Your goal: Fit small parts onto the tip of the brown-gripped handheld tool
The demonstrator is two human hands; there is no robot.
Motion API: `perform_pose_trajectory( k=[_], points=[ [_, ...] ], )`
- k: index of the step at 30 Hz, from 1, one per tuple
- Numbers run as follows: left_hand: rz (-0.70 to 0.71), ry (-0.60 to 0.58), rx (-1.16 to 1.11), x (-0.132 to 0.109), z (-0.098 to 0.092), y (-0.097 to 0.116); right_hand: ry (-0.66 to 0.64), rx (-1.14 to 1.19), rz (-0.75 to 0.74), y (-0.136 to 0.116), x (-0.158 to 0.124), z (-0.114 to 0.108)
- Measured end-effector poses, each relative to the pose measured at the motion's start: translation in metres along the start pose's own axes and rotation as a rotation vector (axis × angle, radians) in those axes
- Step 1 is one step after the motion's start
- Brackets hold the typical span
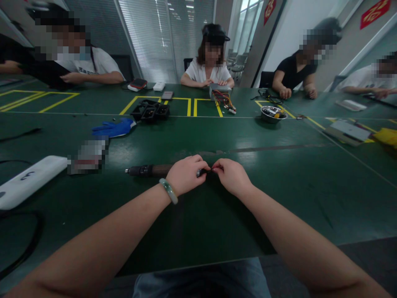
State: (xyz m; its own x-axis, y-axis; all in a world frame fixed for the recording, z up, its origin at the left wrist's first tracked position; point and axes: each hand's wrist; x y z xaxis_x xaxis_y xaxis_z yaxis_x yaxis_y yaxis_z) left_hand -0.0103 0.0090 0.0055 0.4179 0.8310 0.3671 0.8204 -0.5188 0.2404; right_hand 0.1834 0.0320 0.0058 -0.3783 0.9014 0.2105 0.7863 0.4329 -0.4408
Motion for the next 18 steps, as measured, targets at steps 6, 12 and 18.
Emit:
perform_pose_trajectory(
  k=[6, 12, 18],
  points=[
    [0.009, -0.009, 0.008, 0.001, 0.000, 0.000, 0.018, 0.003, 0.047, 0.003, 0.001, 0.005],
    [0.014, -0.007, 0.030, 0.001, 0.001, 0.001, -0.035, -0.045, 0.007, 0.006, 0.003, 0.009],
    [0.025, -0.001, 0.053, 0.000, 0.001, 0.002, -0.033, -0.093, -0.009, 0.005, 0.005, 0.013]
  ],
)
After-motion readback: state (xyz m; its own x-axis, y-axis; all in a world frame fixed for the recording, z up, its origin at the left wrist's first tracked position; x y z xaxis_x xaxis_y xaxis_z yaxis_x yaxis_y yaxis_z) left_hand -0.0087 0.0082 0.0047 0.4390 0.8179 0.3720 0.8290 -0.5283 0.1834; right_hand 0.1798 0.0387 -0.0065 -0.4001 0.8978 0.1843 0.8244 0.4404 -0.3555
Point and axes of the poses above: each hand's wrist, its own x-axis towards the middle knuckle, its own z-axis out of the palm, y = z × x, and after that the axes turned 4 degrees about y, right-handed
